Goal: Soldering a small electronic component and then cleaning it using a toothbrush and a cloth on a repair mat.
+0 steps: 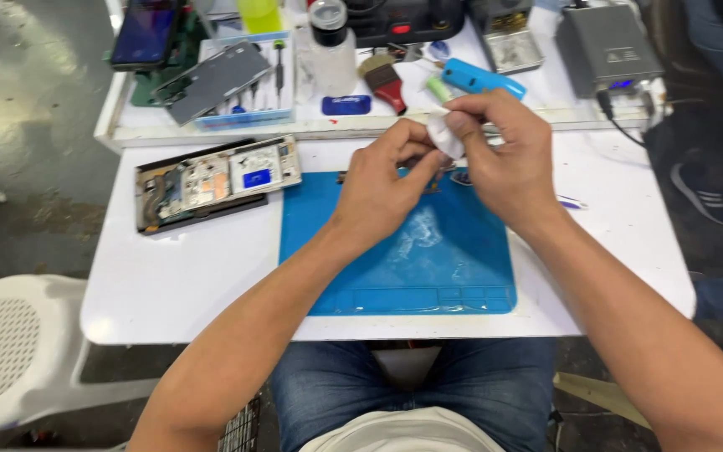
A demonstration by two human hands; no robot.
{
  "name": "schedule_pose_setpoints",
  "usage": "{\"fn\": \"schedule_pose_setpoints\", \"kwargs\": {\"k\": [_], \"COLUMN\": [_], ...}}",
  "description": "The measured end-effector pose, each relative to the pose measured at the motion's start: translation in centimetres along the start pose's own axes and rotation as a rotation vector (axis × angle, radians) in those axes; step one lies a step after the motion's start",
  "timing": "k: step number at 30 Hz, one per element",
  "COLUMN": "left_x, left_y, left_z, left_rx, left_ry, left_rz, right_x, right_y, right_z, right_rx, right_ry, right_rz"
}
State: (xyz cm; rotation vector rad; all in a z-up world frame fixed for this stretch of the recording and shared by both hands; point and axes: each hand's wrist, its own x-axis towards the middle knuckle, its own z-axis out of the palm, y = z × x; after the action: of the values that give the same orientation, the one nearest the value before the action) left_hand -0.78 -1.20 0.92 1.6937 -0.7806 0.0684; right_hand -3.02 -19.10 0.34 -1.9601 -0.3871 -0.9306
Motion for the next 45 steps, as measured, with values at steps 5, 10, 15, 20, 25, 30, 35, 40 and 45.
{"fn": "schedule_pose_setpoints", "kwargs": {"k": [5, 10, 15, 20, 25, 30, 35, 40, 45], "left_x": [0.3, 0.5, 0.5, 0.5, 0.8, 1.0, 1.1, 1.2, 0.9], "left_y": [1.0, -0.6, -0.1, 0.0, -0.3, -0.7, 0.1, -0.5, -0.5], "left_z": [-0.3, 0.2, -0.6, -0.3, -0.5, -1.3, -1.8, -1.7, -1.3], "left_rx": [-0.034, -0.093, -0.087, -0.05, -0.062, -0.297, -0.419, -0.408, -0.411], "left_ry": [-0.005, -0.023, -0.051, -0.083, -0.103, 0.024, 0.045, 0.087, 0.067], "left_rz": [-0.056, -0.11, -0.116, -0.178, -0.154, -0.156, -0.199, -0.186, -0.181], "right_x": [0.1, 0.3, 0.3, 0.5, 0.5, 1.2, 0.9, 1.1, 0.1], "right_y": [-0.9, -1.9, -1.5, -2.2, 0.2, 0.9, 0.3, -0.1, 1.2], "right_z": [0.4, 0.5, 0.2, -0.1, -0.4, -0.9, -0.4, -0.5, -0.3], "right_rx": [-0.128, -0.058, 0.049, -0.031, 0.125, 0.531, 0.583, 0.615, 0.364], "right_ry": [0.021, 0.001, -0.064, -0.052, 0.039, 0.1, 0.019, 0.031, -0.047], "right_rz": [-0.066, 0.025, 0.149, 0.093, 0.183, 0.565, 0.788, 0.75, 0.487]}}
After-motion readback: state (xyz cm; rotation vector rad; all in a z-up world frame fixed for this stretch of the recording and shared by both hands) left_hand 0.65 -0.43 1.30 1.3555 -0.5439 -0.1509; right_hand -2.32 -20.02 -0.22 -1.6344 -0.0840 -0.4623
